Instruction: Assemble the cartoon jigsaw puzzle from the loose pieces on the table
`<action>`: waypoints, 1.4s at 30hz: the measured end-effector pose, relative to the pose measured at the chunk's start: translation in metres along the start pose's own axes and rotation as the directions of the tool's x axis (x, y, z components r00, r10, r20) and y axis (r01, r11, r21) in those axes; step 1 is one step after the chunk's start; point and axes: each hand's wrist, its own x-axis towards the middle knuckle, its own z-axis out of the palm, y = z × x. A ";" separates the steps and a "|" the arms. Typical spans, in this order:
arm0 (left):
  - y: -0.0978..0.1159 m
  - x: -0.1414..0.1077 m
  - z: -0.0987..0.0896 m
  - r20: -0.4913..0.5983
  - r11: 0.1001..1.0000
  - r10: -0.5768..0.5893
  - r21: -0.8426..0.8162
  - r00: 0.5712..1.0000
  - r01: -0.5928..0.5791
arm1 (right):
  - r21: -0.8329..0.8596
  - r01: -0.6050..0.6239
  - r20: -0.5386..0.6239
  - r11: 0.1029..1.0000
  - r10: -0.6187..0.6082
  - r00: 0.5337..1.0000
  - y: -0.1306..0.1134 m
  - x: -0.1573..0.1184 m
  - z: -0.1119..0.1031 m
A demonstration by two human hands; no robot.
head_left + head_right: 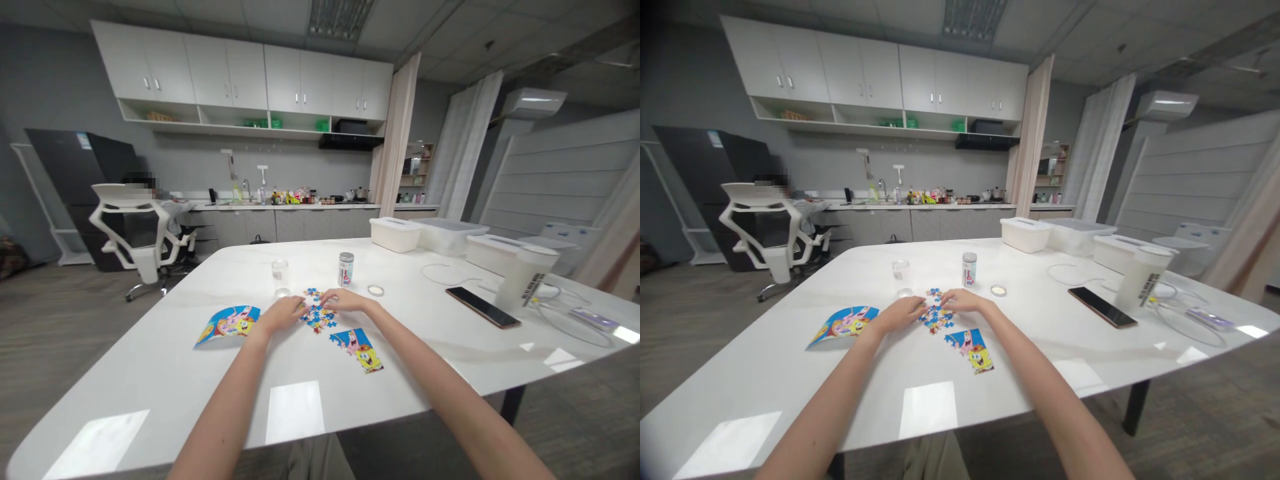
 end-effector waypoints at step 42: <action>-0.019 0.004 0.008 0.035 0.992 0.107 -0.074 0.994 -0.104 | -0.005 0.053 0.044 0.999 -0.052 0.998 -0.019 0.004 0.023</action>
